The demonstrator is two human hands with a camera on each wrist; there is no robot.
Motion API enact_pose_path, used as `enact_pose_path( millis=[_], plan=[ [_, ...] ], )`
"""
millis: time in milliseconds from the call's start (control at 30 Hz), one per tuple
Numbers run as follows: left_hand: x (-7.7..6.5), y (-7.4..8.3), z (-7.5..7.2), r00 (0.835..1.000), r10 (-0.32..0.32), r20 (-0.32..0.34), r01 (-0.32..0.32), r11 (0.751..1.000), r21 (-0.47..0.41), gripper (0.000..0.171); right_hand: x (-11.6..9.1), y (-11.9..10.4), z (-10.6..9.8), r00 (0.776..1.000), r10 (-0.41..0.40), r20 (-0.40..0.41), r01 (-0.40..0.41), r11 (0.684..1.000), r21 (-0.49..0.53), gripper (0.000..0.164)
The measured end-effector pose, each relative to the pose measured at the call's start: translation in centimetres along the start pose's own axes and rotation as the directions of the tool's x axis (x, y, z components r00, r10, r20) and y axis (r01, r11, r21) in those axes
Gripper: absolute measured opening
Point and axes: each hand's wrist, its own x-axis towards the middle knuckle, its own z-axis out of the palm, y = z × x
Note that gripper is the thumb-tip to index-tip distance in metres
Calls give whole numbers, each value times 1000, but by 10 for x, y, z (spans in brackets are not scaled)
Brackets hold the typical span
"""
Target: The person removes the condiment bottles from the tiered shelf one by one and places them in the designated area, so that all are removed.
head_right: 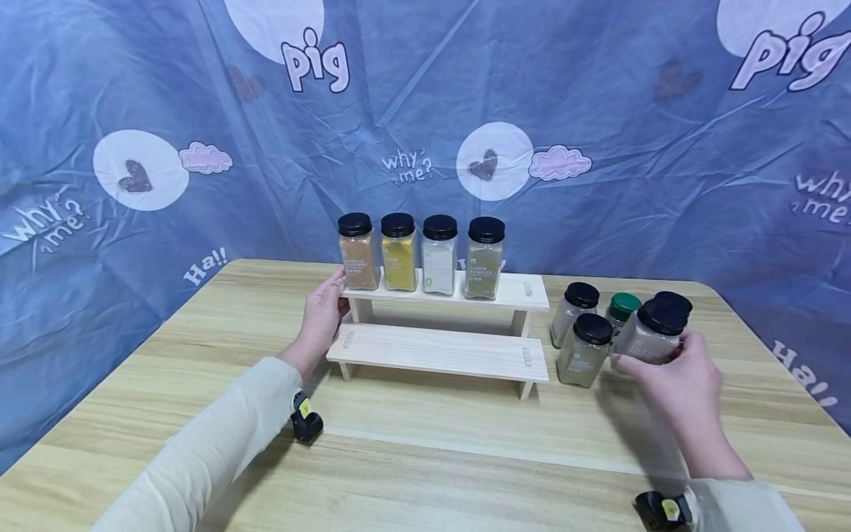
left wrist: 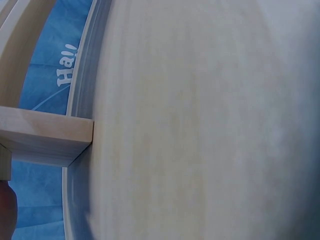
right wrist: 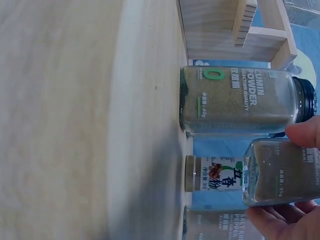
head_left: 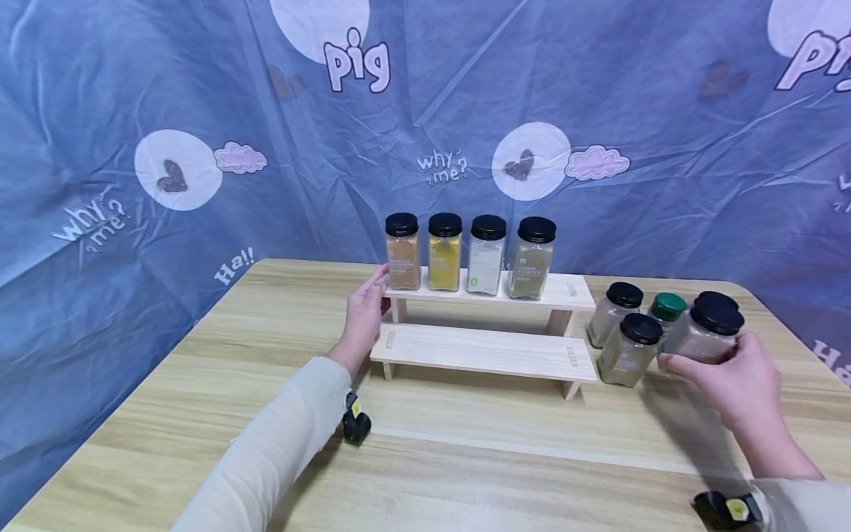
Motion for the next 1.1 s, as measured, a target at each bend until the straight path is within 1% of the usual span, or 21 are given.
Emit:
enact_pose_path(
  millis=[133,300,467,800,1100],
  plan=[
    [0,0,0,1000,-7,0,7,1000,3,41,1,3,2,999,0,39,0,1000,-16,83],
    [0,0,0,1000,-9,1,9,1000,-1,41,2,8,6,999,8,52,-6,999,-31,82],
    [1,-1,0,1000,-8,1,8,1000,-1,42,2,10,8,997,17,80,-15,1000,-23,87],
    [0,-1,-1,1000,-14,-10,14,1000,23,41,3,12,13,995,-15,94,16,1000,-12,85],
    [1,0,1,1000,-18,-14,18,1000,6,41,2,13,15,996,-30,89,31,999,-8,80]
  ],
)
